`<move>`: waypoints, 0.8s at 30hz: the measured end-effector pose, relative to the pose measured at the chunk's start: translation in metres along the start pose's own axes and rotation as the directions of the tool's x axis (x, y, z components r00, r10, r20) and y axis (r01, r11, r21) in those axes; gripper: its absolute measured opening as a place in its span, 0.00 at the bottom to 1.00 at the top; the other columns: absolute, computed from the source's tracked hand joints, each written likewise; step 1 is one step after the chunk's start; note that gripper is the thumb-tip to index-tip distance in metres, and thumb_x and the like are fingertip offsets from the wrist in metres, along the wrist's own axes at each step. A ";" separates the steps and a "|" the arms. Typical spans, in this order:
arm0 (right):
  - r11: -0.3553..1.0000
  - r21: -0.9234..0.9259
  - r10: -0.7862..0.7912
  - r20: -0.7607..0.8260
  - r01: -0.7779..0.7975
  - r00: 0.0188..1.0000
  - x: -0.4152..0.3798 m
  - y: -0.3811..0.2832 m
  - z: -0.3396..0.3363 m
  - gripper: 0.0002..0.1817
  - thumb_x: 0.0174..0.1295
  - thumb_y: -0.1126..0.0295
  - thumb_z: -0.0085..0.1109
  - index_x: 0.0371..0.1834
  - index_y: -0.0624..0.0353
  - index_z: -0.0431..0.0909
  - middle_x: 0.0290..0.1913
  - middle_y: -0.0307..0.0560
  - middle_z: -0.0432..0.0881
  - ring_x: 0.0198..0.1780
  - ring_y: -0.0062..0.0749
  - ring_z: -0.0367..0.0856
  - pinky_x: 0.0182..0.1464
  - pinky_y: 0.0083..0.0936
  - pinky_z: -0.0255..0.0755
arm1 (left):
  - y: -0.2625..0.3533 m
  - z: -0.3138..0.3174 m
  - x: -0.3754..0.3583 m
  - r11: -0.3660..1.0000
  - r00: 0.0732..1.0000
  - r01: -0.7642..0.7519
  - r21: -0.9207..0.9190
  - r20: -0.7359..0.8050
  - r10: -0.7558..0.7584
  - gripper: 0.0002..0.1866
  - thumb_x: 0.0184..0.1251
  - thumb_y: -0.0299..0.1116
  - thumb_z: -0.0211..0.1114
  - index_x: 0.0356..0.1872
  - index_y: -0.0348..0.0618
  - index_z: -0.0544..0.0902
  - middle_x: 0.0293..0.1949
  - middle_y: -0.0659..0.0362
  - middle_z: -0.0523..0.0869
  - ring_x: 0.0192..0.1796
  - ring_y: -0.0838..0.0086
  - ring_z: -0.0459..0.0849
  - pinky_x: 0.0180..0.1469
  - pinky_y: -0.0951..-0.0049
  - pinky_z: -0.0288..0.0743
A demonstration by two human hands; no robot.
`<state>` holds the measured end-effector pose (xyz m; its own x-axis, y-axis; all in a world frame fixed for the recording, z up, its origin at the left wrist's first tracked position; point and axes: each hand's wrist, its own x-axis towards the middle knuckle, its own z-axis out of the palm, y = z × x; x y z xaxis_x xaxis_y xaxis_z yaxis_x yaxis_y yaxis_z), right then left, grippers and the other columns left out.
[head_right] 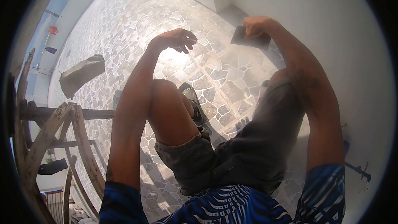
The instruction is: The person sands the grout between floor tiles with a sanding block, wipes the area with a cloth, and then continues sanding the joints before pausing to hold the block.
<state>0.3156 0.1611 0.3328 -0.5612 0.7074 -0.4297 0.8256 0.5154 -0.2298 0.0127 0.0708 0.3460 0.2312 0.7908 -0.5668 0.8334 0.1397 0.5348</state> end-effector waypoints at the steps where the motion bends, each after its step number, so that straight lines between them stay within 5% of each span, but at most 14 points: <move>1: 1.000 -0.012 -0.002 -0.005 0.002 1.000 0.002 0.001 0.001 0.13 0.49 0.70 0.61 0.37 0.63 0.85 0.31 0.50 0.87 0.35 0.38 0.87 0.39 0.34 0.79 | 0.001 0.000 -0.001 1.000 1.000 0.000 0.000 0.000 0.000 0.25 0.75 0.46 0.61 0.64 0.41 0.79 0.50 0.48 0.88 0.50 0.62 0.90 0.53 0.65 0.86; 24: 1.000 -0.003 0.010 0.017 -0.010 1.000 0.000 0.000 0.001 0.12 0.50 0.70 0.60 0.36 0.62 0.85 0.30 0.48 0.86 0.34 0.37 0.87 0.37 0.34 0.79 | -0.001 0.000 -0.001 1.000 1.000 -0.007 -0.001 0.000 0.007 0.25 0.75 0.47 0.60 0.64 0.41 0.78 0.51 0.48 0.88 0.51 0.62 0.90 0.54 0.65 0.86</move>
<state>0.3152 0.1607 0.3324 -0.5521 0.7040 -0.4467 0.8308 0.5101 -0.2227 0.0115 0.0696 0.3459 0.2372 0.7915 -0.5633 0.8314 0.1345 0.5391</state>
